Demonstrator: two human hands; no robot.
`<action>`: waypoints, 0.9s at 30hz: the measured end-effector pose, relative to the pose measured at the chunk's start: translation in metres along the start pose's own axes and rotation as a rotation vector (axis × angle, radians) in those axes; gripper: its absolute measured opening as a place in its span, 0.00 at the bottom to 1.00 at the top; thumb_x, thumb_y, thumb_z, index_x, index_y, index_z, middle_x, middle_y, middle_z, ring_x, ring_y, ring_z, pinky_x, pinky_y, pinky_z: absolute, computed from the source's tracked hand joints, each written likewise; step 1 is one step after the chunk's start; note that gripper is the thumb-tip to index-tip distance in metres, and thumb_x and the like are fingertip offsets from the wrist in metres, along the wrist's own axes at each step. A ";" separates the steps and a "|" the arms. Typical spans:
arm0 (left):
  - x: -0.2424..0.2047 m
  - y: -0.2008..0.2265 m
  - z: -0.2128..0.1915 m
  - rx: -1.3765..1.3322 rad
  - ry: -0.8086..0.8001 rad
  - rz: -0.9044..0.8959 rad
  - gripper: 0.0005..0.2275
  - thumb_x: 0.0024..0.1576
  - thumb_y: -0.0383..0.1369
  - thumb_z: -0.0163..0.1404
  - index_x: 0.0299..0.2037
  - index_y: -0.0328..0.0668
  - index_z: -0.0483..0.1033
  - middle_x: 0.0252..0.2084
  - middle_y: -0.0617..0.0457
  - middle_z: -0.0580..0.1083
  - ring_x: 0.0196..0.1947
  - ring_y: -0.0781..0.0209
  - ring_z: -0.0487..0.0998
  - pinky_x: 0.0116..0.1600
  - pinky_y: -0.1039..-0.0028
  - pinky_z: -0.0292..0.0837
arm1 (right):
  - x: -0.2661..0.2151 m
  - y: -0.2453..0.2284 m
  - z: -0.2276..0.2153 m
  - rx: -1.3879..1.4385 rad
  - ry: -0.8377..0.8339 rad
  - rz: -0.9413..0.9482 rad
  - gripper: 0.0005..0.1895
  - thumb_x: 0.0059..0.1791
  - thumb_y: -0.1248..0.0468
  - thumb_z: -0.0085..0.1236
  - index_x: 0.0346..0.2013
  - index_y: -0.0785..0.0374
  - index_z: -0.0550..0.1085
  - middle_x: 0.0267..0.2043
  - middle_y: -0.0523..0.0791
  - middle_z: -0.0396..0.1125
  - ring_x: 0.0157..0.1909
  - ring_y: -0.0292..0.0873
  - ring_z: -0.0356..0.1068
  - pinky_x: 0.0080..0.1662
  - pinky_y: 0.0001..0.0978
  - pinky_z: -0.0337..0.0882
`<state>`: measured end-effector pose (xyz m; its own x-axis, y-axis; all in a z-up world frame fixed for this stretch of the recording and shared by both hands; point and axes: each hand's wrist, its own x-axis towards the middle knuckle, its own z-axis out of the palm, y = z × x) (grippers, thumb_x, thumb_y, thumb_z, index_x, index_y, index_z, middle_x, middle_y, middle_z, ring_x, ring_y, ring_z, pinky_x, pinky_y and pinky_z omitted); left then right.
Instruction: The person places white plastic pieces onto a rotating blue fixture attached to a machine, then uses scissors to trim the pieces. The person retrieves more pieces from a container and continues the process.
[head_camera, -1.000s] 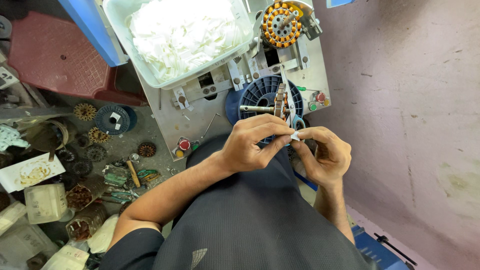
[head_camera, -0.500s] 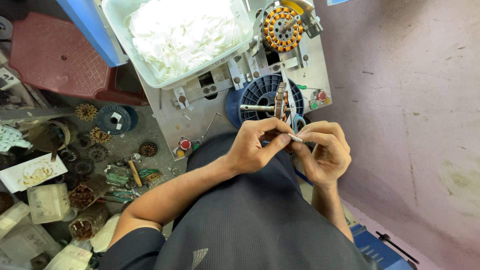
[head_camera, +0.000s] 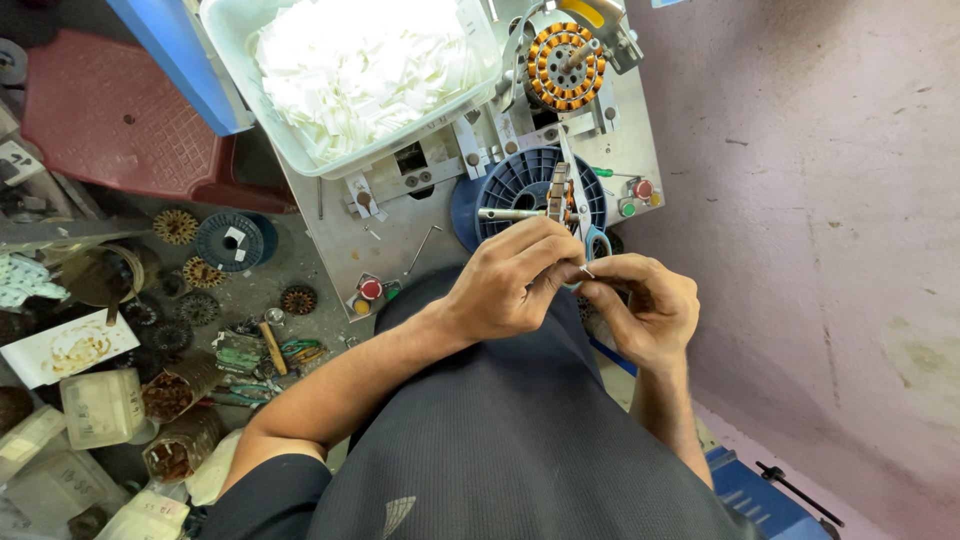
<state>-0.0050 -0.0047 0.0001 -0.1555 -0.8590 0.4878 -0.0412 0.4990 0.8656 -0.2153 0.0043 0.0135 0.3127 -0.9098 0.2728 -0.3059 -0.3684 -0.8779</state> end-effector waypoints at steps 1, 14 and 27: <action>-0.001 0.000 0.000 -0.002 0.003 -0.008 0.08 0.58 0.19 0.56 0.45 0.36 0.74 0.40 0.50 0.73 0.40 0.54 0.77 0.46 0.68 0.74 | 0.000 0.000 0.001 0.035 0.008 0.007 0.09 0.50 0.78 0.61 0.45 0.71 0.75 0.41 0.49 0.75 0.40 0.37 0.77 0.41 0.24 0.76; -0.009 -0.002 0.007 0.043 0.041 0.117 0.08 0.54 0.19 0.57 0.42 0.34 0.75 0.42 0.49 0.75 0.40 0.53 0.79 0.47 0.69 0.78 | 0.002 0.001 0.005 -0.039 -0.031 -0.083 0.05 0.51 0.73 0.61 0.42 0.68 0.76 0.39 0.48 0.70 0.34 0.35 0.67 0.35 0.20 0.65; 0.006 -0.030 -0.011 0.262 -0.001 0.162 0.17 0.55 0.31 0.64 0.54 0.42 0.75 0.58 0.48 0.74 0.58 0.50 0.75 0.62 0.64 0.71 | 0.022 -0.004 0.015 -0.208 0.090 0.122 0.10 0.53 0.78 0.60 0.48 0.70 0.73 0.44 0.48 0.70 0.39 0.35 0.70 0.41 0.24 0.72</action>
<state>0.0060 -0.0266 -0.0218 -0.1818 -0.7657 0.6169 -0.2689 0.6422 0.7178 -0.1934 -0.0111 0.0174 0.1840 -0.9598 0.2119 -0.5178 -0.2779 -0.8091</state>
